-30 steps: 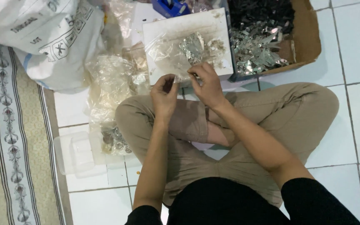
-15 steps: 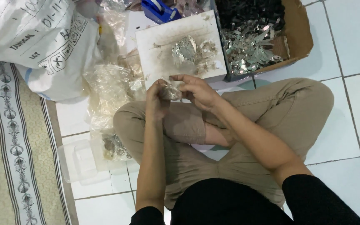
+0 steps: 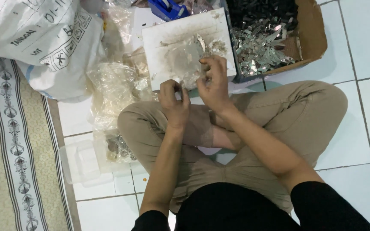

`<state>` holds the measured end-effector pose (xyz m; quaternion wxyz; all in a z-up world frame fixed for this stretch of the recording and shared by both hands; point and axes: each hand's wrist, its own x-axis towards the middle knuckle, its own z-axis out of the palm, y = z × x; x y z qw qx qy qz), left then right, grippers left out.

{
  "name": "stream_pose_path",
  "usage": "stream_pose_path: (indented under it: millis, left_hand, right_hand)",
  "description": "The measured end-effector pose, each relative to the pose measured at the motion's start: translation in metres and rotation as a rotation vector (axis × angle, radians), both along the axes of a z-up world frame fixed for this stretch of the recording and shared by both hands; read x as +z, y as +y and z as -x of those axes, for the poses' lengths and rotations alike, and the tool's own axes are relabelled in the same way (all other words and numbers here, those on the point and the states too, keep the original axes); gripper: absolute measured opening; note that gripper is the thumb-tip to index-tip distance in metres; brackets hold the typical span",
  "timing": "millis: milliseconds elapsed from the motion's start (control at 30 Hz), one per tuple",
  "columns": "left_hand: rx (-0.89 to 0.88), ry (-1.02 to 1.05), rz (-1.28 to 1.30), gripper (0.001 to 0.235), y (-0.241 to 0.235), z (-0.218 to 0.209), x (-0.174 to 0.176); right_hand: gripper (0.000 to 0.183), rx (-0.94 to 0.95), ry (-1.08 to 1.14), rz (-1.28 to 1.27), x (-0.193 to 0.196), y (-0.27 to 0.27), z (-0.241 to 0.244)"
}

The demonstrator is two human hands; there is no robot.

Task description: The person sits on the floor and sorts small metal hardware pieces from a cardboard box into a clear plastic bag. They repeatedly scoop parts with both hands, place them into the bag, and seal the bag on a white board before repeating the process.

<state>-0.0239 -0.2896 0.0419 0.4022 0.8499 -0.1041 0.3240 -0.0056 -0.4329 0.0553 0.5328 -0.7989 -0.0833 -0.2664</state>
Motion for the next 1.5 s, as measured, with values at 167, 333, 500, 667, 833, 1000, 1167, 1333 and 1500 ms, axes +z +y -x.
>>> stream_pose_path:
  millis: [167,333,500,667,833,1000,1167,1333,1500]
  left_hand:
    - [0.025,0.090,0.222,0.016,0.000,-0.003,0.006]
    - [-0.116,0.428,0.718,0.012,0.008,-0.010,-0.009]
    - [-0.218,0.795,0.893,0.015,0.013,-0.013,-0.008]
    - [-0.201,0.756,1.174,0.008,-0.010,-0.021,-0.023]
    - [-0.274,0.575,0.605,0.043,-0.008,-0.008,-0.004]
    - [-0.015,0.357,0.413,0.031,-0.019,-0.002,0.012]
    - [0.055,0.147,0.061,0.036,-0.018,0.008,0.041]
    - [0.105,0.174,-0.108,0.035,-0.021,0.009,0.052]
    - [0.019,-0.136,-0.231,0.018,-0.025,-0.001,0.009]
  right_hand:
    - [0.023,0.091,-0.050,0.218,-0.003,-0.010,-0.001]
    - [0.018,0.175,0.102,0.128,0.005,-0.009,0.001]
    - [0.048,0.366,0.641,-0.821,0.011,-0.009,-0.005]
    - [0.048,0.550,0.854,-1.145,-0.015,-0.013,-0.010]
    - [0.076,0.604,0.522,-0.638,-0.012,-0.012,-0.008]
    - [0.057,0.093,0.202,-0.077,0.017,-0.001,-0.001]
    - [0.053,-0.007,0.019,0.091,0.011,-0.011,-0.007]
    - [0.051,0.025,-0.028,0.112,-0.005,-0.009,-0.008]
    - [0.039,0.067,0.149,0.220,-0.011,-0.015,-0.010]
